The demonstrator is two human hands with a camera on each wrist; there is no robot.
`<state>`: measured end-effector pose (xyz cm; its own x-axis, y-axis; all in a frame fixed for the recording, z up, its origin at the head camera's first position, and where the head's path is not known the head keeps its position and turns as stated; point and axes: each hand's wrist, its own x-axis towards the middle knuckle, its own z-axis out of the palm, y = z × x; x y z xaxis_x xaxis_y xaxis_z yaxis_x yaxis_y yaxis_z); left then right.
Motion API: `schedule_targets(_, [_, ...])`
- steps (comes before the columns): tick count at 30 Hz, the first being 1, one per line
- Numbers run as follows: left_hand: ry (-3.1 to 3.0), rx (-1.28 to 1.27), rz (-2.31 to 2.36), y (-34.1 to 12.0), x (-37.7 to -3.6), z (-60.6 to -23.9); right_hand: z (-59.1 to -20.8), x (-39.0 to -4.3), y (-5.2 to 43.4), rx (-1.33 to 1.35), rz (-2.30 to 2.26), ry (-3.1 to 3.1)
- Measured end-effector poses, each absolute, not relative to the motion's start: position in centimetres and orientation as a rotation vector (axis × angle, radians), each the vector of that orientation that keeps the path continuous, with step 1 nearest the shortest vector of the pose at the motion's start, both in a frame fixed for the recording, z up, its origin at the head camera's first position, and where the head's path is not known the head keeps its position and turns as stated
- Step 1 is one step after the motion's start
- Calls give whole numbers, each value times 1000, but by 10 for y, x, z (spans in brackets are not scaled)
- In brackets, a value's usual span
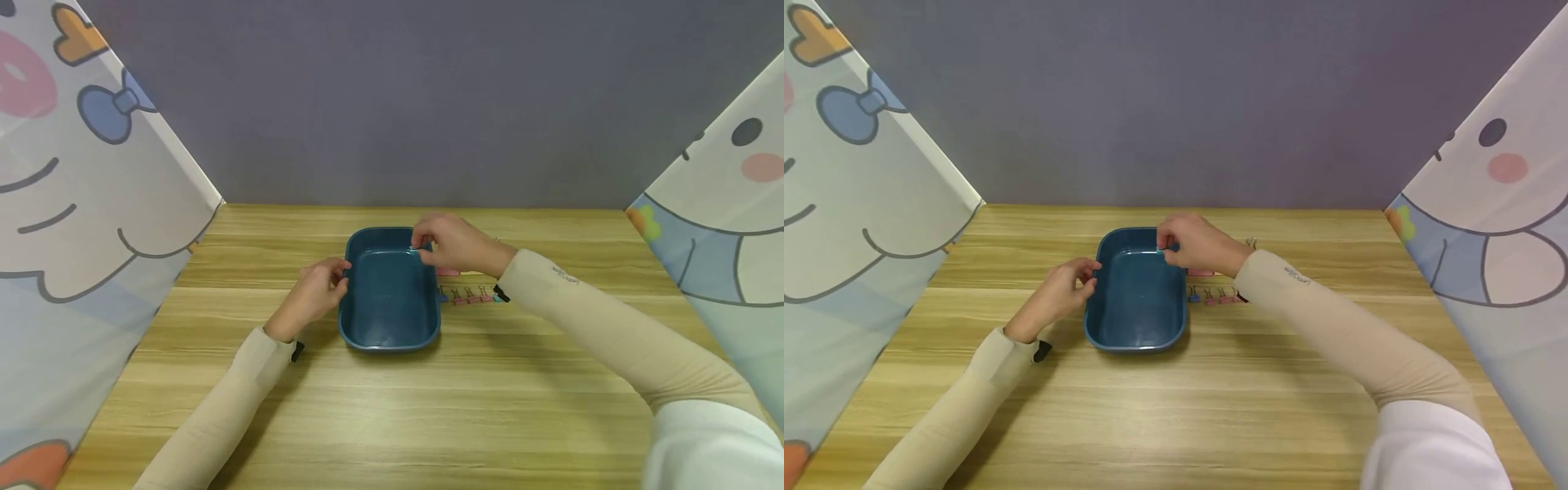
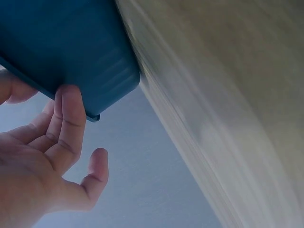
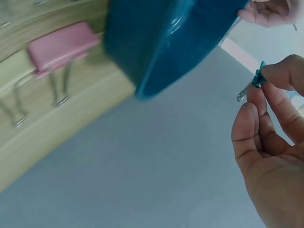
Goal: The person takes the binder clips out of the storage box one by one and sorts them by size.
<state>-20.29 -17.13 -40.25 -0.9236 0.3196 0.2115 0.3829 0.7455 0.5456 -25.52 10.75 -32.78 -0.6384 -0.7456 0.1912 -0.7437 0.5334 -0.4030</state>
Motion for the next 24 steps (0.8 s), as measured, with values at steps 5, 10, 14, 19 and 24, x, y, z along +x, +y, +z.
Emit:
schedule_targets(5, [-2846, -573, -925, -169, -202, -400, -336, -245, 142, -1360, -740, 2798])
schedule_targets(10, [-2856, -570, -914, -168, -201, -399, -350, -235, 173, -1275, -737, 2833])
schedule_targets(14, [-2862, -564, -908, -169, -202, -399, -362, -229, 189, -1242, -746, 2839])
schedule_targets(19, [-2867, -558, -920, -169, -202, -399, -374, -223, 203, -1223, -749, 2854])
schedule_targets(24, [-2862, -546, -927, -170, -201, -401, -385, -222, 222, -1144, -776, 2862])
